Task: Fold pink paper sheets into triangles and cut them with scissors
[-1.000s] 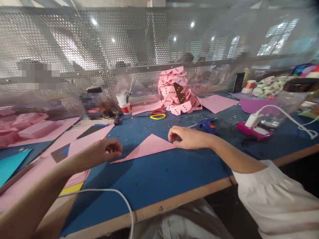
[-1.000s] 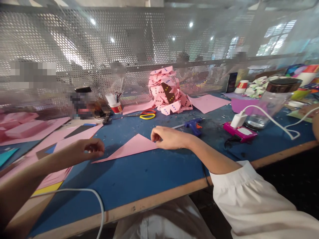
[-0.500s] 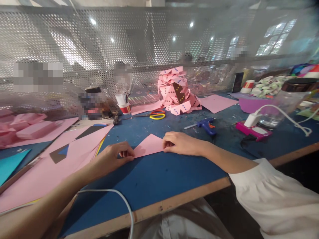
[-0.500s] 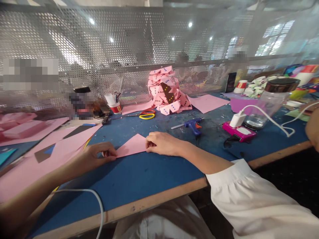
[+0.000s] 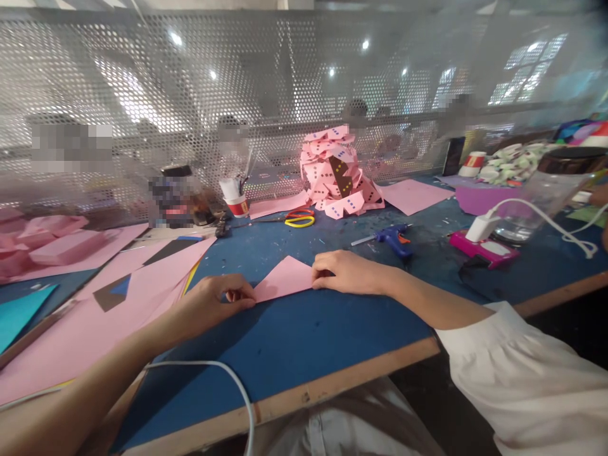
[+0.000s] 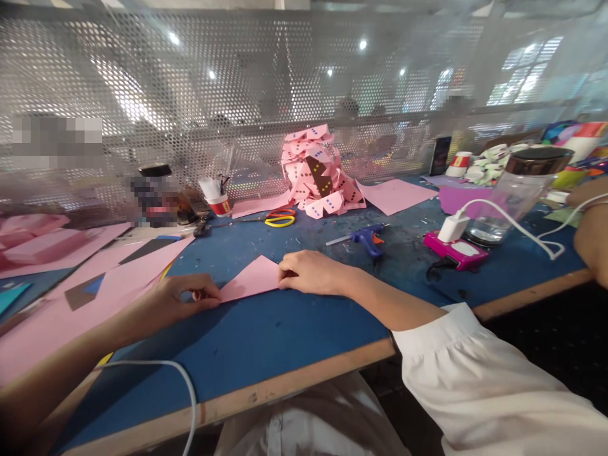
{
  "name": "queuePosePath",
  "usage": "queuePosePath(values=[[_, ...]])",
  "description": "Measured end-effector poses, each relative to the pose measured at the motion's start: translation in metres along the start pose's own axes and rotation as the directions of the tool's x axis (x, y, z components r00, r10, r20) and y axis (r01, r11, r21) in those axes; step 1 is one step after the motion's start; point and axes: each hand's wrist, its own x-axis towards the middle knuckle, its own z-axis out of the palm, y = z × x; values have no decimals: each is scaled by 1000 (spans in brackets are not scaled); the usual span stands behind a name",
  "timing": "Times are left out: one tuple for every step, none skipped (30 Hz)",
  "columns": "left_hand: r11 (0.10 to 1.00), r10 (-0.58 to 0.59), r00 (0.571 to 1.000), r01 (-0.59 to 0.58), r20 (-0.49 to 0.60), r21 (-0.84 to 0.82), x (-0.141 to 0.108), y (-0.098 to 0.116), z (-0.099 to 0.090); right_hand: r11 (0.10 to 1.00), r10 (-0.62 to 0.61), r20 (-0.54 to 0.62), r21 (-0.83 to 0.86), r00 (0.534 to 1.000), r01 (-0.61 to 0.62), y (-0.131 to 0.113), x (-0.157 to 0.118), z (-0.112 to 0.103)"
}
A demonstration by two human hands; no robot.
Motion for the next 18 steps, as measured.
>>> queuePosePath(values=[[1000,-11,1000,11,1,-8,1,0,0,1000,8,-5,0,1000,-8,1,0,1],[1000,-22,1000,22,4,-13,1,-1,0,1000,17,-9,-2,1000,-17,1,0,1],[999,-34,999,35,6,-16,2,-2,0,1000,26,-12,-2,1000,-26,1,1,1],[999,-47,999,47,10,-15,3,-2,0,999,36,-14,-2,999,-36,1,1,1],[998,-59,998,59,10,-15,3,-3,0,999,50,-14,0,999,-50,1,1,1],[997,-70,997,70,11,-16,4,-3,0,998,68,-14,4,998,-68,0,1,1],[997,-81,997,81,16,-19,4,-3,0,996,88,-14,8,996,-88,-1,2,0],[995,-94,995,94,22,-24,4,-3,0,994,106,-17,14,994,-106,-1,2,0],[994,-106,994,107,29,-32,5,-3,1,992,123,-19,20,992,-123,-2,3,0],[992,-117,993,118,33,-39,5,-4,1,990,141,-21,28,990,-140,-2,3,0],[991,-124,992,125,30,-47,5,-5,2,987,159,-23,38,987,-158,-2,4,1],[991,-125,992,126,24,-52,5,-6,3,984,174,-25,52,984,-173,-2,5,2],[991,-123,992,124,16,-55,5,-8,3,981,185,-28,65,982,-182,-1,5,2],[991,-119,993,119,10,-56,5,-10,4,980,189,-32,75,982,-186,0,6,3],[992,-115,993,115,5,-54,6,-12,5,980,186,-38,81,982,-183,1,6,4],[992,-113,994,113,1,-50,6,-13,5,981,179,-46,82,983,-175,2,6,5],[993,-112,994,112,3,-44,6,-14,6,983,170,-53,78,984,-166,3,6,6],[993,-112,994,112,1,-36,6,-14,6,985,164,-57,72,985,-159,3,6,6]])
